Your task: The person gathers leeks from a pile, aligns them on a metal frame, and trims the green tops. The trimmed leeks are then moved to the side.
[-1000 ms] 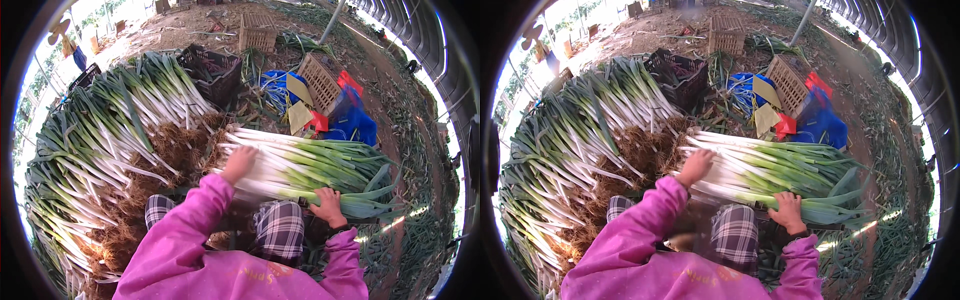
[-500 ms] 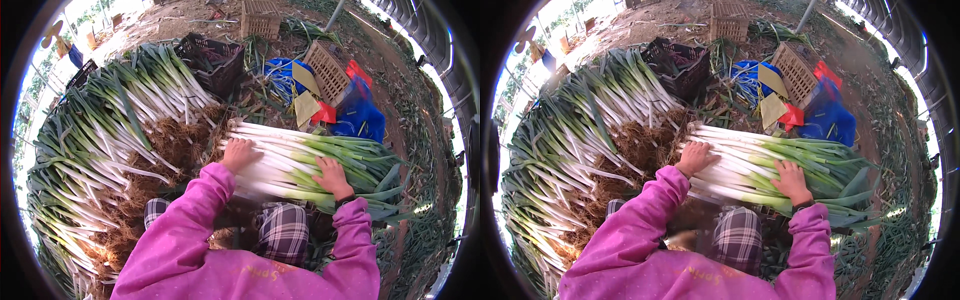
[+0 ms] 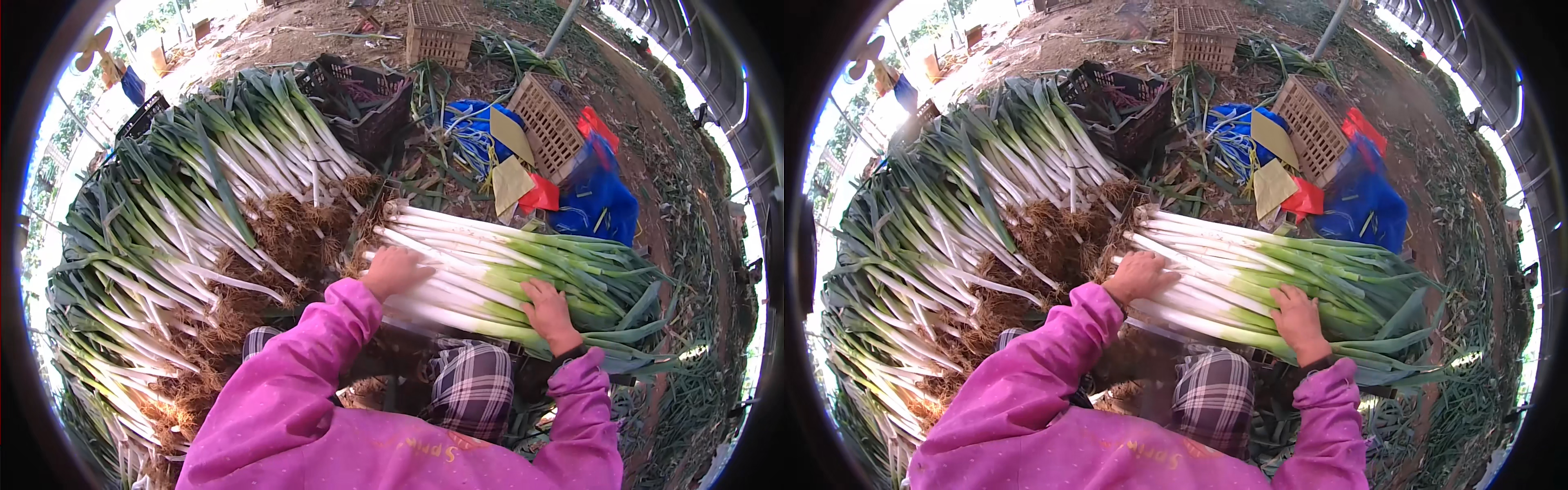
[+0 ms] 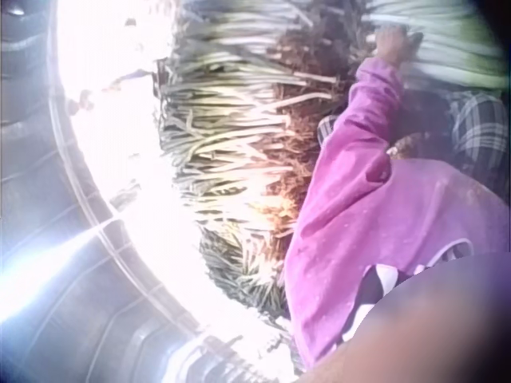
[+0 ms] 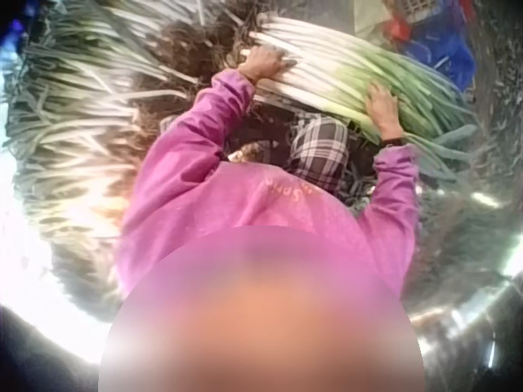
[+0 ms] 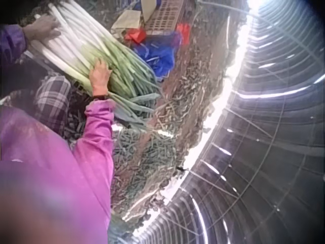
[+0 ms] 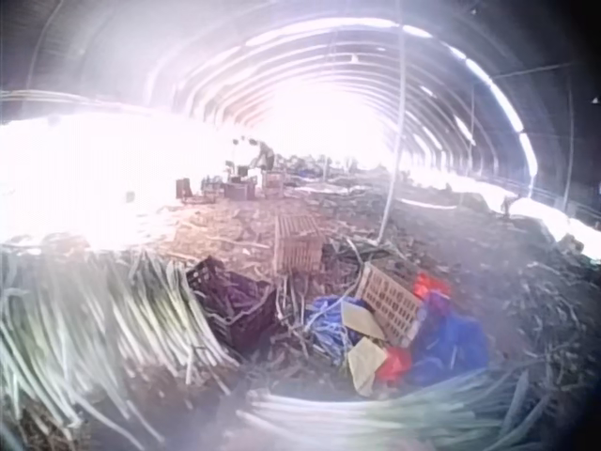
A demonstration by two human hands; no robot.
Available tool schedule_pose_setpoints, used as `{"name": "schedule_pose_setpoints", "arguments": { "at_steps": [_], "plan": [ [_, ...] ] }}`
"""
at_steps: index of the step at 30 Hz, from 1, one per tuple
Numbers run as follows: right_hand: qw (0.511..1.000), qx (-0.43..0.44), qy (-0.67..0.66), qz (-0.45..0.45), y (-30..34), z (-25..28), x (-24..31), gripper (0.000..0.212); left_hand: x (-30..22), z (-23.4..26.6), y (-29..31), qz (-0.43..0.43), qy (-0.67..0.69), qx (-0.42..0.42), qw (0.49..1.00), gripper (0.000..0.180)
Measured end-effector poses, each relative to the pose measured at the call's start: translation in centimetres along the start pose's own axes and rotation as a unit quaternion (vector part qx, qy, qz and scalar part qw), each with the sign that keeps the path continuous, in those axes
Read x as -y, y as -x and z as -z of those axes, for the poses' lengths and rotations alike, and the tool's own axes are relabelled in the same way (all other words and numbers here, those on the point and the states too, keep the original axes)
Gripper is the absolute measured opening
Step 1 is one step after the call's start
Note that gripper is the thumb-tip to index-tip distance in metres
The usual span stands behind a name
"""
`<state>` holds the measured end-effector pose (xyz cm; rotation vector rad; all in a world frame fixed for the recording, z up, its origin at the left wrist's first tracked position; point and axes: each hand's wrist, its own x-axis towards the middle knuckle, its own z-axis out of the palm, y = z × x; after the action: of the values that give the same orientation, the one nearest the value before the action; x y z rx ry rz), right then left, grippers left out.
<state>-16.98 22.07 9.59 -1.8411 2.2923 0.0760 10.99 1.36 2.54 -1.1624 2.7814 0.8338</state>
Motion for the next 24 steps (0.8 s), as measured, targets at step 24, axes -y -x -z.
{"name": "schedule_pose_setpoints", "arguments": {
  "at_steps": [24],
  "plan": [
    [0.999, 0.025, 0.006, 0.044, -2.8, 0.4, 1.5, 0.053, 1.0, 0.6, -3.4, -0.114, -0.085, -0.119, 0.983, 0.068]
  ]
}}
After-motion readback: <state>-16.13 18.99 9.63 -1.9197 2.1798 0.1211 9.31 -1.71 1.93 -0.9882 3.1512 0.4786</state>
